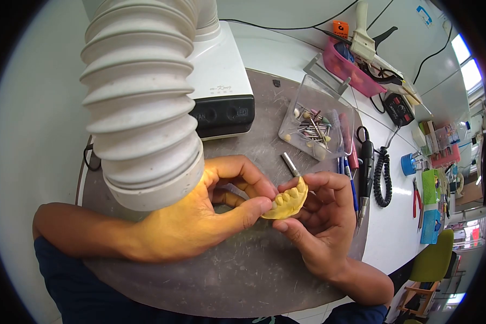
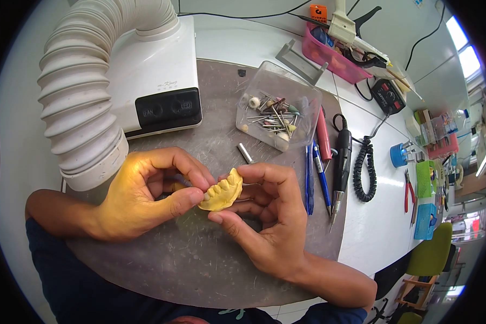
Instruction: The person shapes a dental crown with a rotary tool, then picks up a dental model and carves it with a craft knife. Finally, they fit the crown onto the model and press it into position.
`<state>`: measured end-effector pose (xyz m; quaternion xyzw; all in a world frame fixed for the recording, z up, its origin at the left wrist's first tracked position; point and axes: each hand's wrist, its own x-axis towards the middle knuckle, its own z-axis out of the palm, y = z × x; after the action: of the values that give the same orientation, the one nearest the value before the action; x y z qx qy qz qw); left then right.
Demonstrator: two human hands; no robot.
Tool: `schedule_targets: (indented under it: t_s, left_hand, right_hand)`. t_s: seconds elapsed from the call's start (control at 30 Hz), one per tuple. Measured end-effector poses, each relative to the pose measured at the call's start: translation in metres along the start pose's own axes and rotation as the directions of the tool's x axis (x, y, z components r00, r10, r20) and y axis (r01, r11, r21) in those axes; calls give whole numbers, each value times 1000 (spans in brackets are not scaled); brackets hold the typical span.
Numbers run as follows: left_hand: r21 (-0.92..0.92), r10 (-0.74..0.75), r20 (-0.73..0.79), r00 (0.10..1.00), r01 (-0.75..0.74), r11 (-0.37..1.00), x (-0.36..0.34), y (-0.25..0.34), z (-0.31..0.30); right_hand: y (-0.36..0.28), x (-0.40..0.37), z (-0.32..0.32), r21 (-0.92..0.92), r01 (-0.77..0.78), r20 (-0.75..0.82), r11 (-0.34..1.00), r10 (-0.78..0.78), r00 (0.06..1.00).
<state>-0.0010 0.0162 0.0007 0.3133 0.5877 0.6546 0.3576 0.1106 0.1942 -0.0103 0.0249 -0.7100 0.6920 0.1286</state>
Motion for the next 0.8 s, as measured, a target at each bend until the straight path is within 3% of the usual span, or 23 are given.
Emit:
schedule_targets:
  t_s: [0.17,0.43,0.6,0.73,0.8]
  left_hand:
    - [-140,-27,16,999,29,990,1,1,1]
    - [-99,-15,7,1000,16,995,1,0,-1]
    - [-91,-1,15,1000,2,996,2,-1,-1]
    - [36,140,42,989,-142,989,3,-3,-3]
    - [102,204,53,977,-209,973,3,-3,-2]
  right_hand:
    - [1,1,1,27,16,14,1000,-16,1000]
    - [5,0,0,-90,107,23,990,-105,994]
    - [4,0,0,-69,90,29,994,-88,996]
    - [2,2,3,66,106,12,992,-107,994]
    - [4,2,-4,35,129,41,991,-130,991]
